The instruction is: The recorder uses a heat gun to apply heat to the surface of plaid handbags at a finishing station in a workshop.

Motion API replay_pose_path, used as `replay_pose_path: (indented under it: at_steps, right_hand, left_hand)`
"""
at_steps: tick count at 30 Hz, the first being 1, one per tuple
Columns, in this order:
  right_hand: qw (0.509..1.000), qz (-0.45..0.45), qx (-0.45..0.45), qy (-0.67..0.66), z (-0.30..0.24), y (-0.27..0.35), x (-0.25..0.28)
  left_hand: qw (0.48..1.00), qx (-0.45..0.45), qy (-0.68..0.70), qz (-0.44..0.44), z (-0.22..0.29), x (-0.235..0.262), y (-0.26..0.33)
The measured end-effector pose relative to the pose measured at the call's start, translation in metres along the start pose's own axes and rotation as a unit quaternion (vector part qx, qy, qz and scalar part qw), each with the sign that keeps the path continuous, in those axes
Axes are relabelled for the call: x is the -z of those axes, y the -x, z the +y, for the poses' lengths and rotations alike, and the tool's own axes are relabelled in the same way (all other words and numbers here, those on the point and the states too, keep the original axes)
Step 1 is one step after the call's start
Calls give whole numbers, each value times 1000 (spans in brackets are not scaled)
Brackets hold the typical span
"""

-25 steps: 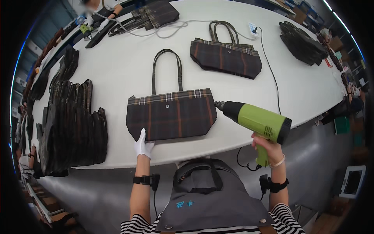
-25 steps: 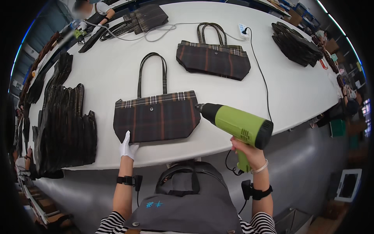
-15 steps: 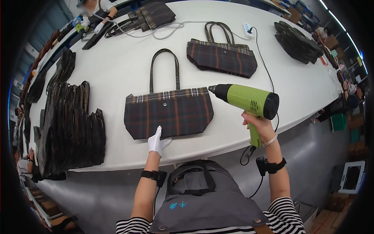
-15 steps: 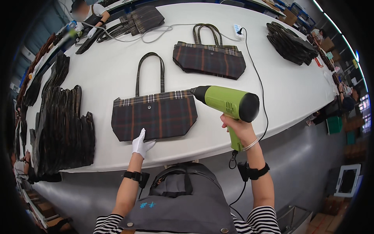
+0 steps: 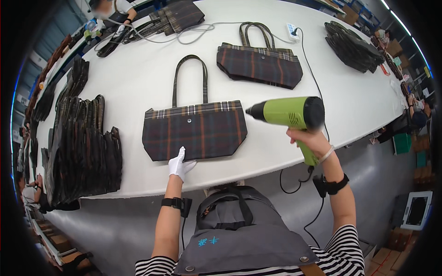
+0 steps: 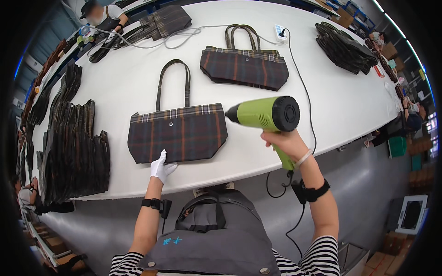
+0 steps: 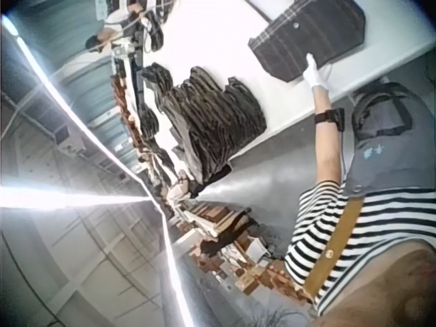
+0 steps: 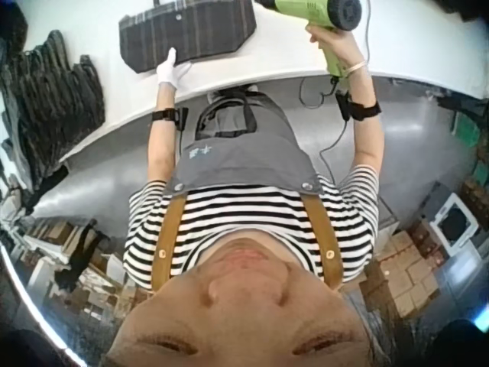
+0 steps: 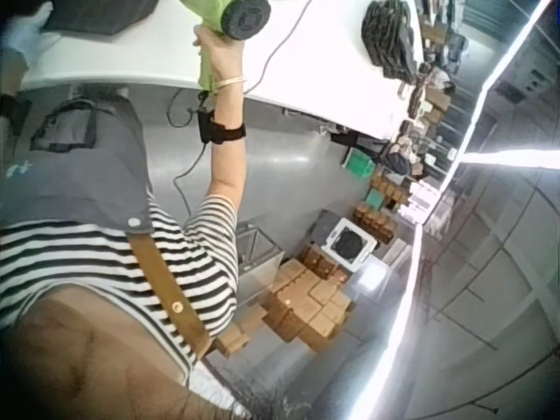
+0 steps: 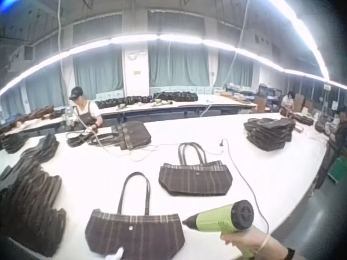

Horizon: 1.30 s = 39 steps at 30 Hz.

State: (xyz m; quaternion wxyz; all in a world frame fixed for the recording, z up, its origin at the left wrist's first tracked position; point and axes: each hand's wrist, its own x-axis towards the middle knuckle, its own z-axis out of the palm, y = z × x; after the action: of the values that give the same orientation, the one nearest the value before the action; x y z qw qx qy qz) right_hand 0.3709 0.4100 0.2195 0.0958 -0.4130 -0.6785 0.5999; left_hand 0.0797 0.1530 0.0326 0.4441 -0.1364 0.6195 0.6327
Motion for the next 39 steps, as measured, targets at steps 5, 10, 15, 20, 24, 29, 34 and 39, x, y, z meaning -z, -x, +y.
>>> replay_pose_path:
  at_steps: [5, 10, 15, 20, 24, 29, 34, 39]
  right_hand:
    - [999, 19, 25, -44, 13, -29, 5]
    - [999, -23, -21, -28, 12, 4, 13]
    - [998, 5, -29, -60, 30, 41, 14]
    - [995, -41, -53, -75, 23, 63, 2]
    - [996, -8, -13, -86, 34, 62, -7]
    - [994, -58, -58, -72, 13, 70, -32]
    - [997, 15, 28, -70, 19, 35, -48]
    - [995, 52, 49, -71, 2, -19, -53]
  left_hand:
    - [1000, -4, 13, 11, -2, -3, -3]
    - [1000, -19, 5, 12, -3, -2, -1]
    - [1000, -14, 1, 2, -1, -2, -1]
    - [1000, -15, 21, 18, -1, -3, 0]
    - [1000, -11, 26, 7, -1, -3, -2]
    - [1000, -16, 17, -8, 1, 1, 2]
    - [996, 9, 74, -50, 3, 11, 3]
    - [993, 10, 118, -26, 9, 32, -3]
